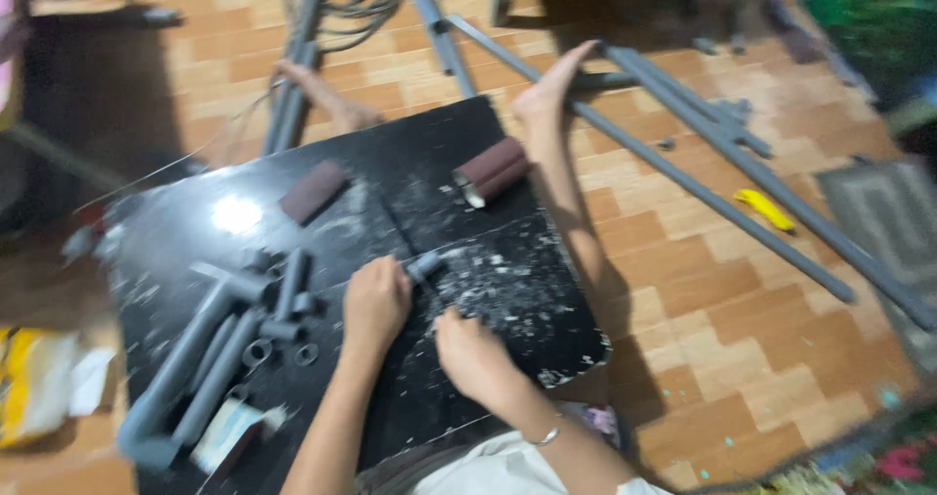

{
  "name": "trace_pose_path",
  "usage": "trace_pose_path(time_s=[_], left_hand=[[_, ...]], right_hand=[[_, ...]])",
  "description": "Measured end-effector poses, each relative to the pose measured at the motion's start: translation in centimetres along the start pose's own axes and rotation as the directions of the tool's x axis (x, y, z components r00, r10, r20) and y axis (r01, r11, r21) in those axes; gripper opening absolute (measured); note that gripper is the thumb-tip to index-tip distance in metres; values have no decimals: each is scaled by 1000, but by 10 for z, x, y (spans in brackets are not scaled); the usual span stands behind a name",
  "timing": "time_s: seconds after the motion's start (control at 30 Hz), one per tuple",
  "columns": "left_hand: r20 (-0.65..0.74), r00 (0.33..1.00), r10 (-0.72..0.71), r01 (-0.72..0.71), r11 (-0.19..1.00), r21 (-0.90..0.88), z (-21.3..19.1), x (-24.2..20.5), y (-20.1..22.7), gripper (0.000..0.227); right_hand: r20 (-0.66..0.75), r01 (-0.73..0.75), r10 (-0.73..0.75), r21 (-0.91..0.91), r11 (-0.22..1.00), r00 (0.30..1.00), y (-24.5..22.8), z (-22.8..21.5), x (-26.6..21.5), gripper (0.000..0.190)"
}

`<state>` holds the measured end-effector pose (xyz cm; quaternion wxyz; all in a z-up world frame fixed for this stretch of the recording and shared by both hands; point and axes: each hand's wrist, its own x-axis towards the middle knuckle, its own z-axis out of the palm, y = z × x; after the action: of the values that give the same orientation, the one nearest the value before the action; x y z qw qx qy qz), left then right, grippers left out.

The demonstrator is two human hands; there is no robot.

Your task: The person is sanding the ends of PVC pipe segments and then fitting them into T-junction and elbow connectors to build a structure.

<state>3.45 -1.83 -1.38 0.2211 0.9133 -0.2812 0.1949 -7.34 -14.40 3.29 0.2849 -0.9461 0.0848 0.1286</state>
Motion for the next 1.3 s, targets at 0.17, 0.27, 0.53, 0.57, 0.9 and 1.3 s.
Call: trace_pose_path(time_s=[0.17,0.27,0.53,0.57,0.9,1.3], left_hand=[[-46,999,5,-3,1000,29,2,1,12,13],[-98,995,9,1,996,95,6,-1,11,15],[-86,996,1,8,995,102,7,0,11,15],[-86,996,1,8,995,102,7,0,11,15],[-81,997,-18,26,994,104,7,-3,11,17],[-96,995,-14,24,995,102,8,-2,13,17]], right_hand=[[-143,13,-15,-14,1000,990,4,5,-10,25],[-98,24,-20,45,999,995,-3,-4,-17,25],[-162,54,-52,3,999,985,-4,3,-16,24],[-162,54,-53,4,999,985,-4,3,-16,24],[-129,70,-67,22,997,989,-7,-3,-19,26],[-135,37,-34,21,999,990,-4,5,-17,24]])
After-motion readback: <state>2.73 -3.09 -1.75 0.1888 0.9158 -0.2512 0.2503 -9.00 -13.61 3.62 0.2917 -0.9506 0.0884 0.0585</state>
